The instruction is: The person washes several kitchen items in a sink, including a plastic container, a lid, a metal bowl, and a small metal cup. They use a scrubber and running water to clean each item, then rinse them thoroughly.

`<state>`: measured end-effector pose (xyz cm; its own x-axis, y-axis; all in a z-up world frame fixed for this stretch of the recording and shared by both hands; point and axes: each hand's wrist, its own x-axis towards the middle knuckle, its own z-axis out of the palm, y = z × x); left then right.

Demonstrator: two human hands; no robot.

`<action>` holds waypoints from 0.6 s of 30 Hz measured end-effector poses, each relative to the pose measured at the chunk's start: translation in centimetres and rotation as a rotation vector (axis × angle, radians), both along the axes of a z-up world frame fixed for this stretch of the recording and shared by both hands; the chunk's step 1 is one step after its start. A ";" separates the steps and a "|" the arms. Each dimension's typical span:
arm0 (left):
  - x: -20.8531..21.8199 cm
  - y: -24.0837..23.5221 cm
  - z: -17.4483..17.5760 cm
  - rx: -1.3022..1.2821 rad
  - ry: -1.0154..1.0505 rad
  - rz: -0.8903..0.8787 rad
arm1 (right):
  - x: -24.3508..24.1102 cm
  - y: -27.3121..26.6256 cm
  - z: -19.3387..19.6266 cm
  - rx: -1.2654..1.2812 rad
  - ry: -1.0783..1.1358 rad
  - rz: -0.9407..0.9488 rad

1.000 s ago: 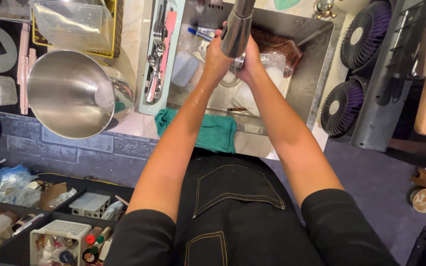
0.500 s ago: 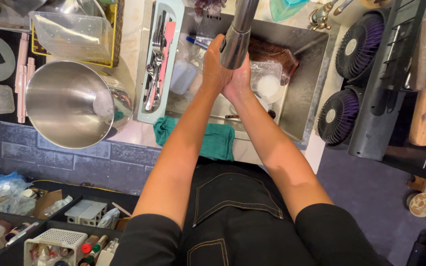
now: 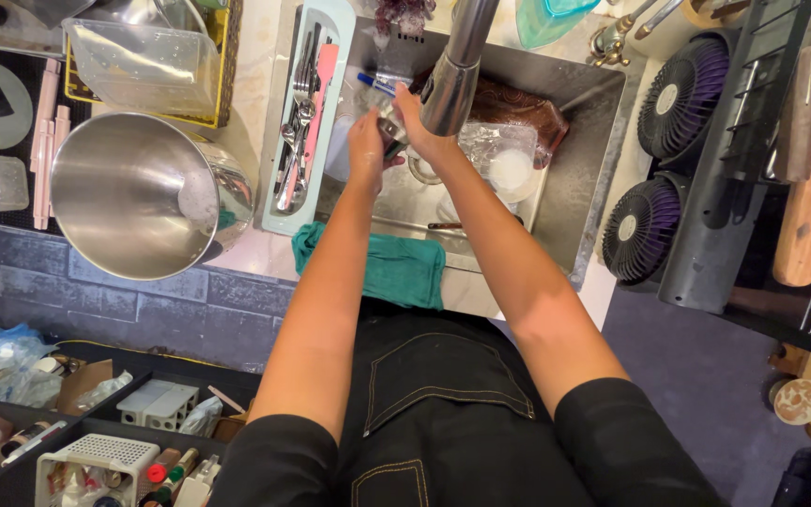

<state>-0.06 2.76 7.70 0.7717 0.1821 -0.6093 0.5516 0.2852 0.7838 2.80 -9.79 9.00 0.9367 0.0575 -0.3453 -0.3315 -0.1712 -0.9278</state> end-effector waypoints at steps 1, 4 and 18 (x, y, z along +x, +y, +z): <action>-0.5 0.2 -0.1 -0.062 0.013 0.036 | 0.5 0.1 0.0 -0.090 -0.113 0.022; -1.3 0.5 -1.0 -0.129 0.049 0.030 | 0.8 0.2 1.0 0.026 -0.291 -0.050; 1.5 -4.8 -2.1 0.908 -0.860 -0.846 | -11.0 -10.9 2.2 0.396 0.125 -0.240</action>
